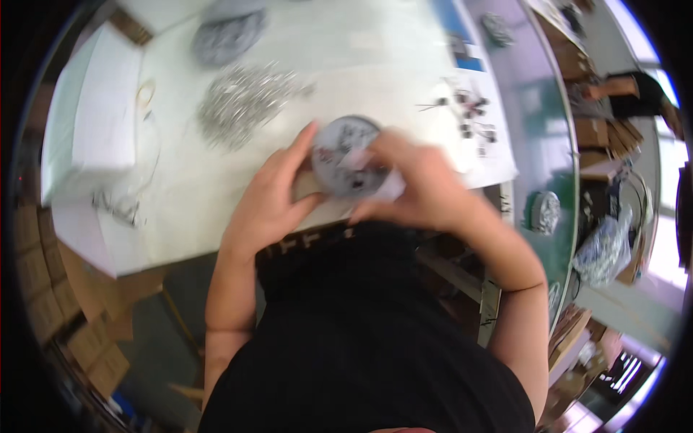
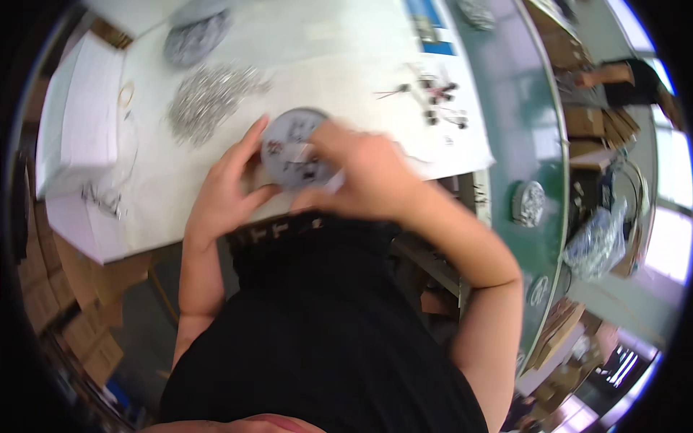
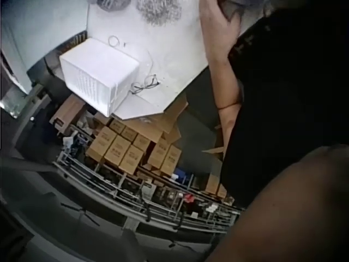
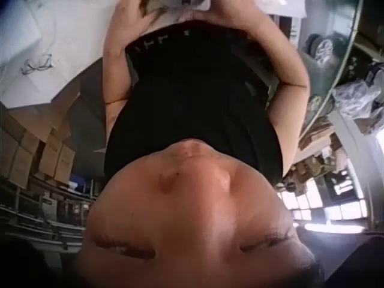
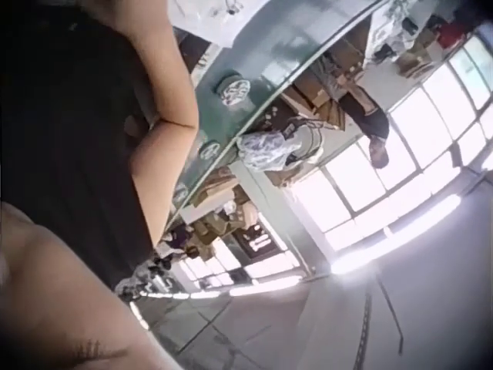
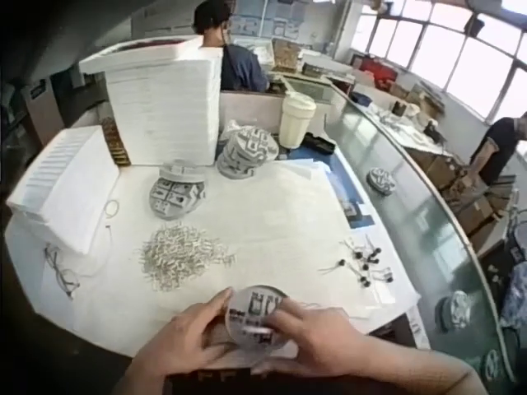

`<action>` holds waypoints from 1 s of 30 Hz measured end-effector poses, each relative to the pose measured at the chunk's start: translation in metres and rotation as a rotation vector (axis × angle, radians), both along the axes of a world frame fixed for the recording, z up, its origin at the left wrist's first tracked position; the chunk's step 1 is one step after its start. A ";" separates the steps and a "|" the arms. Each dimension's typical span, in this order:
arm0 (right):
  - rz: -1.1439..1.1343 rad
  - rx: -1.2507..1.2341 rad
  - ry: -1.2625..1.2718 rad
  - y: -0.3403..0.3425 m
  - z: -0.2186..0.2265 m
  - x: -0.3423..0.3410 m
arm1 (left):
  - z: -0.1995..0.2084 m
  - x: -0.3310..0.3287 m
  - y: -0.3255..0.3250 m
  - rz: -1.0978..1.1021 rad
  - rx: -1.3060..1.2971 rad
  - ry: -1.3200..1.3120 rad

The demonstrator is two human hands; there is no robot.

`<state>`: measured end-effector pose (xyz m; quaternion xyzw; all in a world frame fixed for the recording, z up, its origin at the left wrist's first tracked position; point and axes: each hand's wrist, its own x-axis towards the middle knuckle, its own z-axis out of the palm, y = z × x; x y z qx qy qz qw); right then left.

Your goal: Assemble small mechanical components into a circular plastic housing using a screwdriver.

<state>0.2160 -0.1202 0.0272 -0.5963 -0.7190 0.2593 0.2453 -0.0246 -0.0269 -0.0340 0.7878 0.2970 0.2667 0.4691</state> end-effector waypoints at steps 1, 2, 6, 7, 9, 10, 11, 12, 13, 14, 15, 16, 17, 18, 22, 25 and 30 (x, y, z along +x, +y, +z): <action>0.062 0.120 -0.138 -0.010 -0.012 -0.012 | -0.004 0.006 0.002 0.067 -0.119 0.022; 0.027 0.214 -0.292 -0.016 -0.027 -0.028 | -0.009 0.009 0.001 0.142 -0.240 0.060; -0.157 0.336 -0.407 -0.019 -0.019 -0.007 | -0.003 0.022 -0.001 0.108 -0.193 -0.076; -0.195 0.352 -0.370 -0.016 -0.012 0.004 | 0.004 0.023 -0.006 0.141 -0.197 -0.005; -0.621 0.478 -0.240 -0.004 -0.010 0.090 | 0.011 0.018 -0.014 0.173 -0.188 0.068; -0.721 0.540 -0.078 0.000 0.007 0.147 | 0.006 0.018 -0.016 0.187 -0.084 0.052; -0.867 0.462 -0.156 -0.005 -0.005 0.226 | 0.004 0.018 -0.017 0.191 0.024 0.035; -1.000 0.321 -0.143 -0.017 -0.002 0.285 | 0.001 0.016 -0.019 0.203 0.127 0.019; -0.937 0.497 -0.358 -0.040 -0.024 0.370 | -0.001 0.015 -0.019 0.176 0.134 0.008; -0.958 0.366 -0.385 -0.081 -0.038 0.449 | -0.003 0.013 -0.019 0.167 0.152 0.000; -0.975 0.216 -0.405 -0.118 -0.044 0.498 | -0.011 0.016 -0.014 0.158 0.154 0.003; -1.048 0.123 -0.425 -0.142 -0.037 0.521 | -0.013 0.012 -0.015 0.173 0.166 0.004; -1.122 0.027 -0.444 -0.162 -0.036 0.541 | -0.016 0.010 -0.016 0.166 0.167 0.002; -1.123 0.030 -0.437 -0.168 -0.041 0.543 | -0.016 0.008 -0.017 0.174 0.202 0.007; -1.354 -0.236 -0.744 -0.171 -0.051 0.524 | -0.016 0.009 -0.026 0.205 0.250 0.044; -1.400 -0.148 -0.923 -0.133 -0.046 0.502 | -0.015 0.013 -0.023 0.208 0.237 0.102; -1.078 -0.150 -0.439 0.014 -0.005 0.441 | -0.022 0.011 -0.024 0.200 0.324 0.145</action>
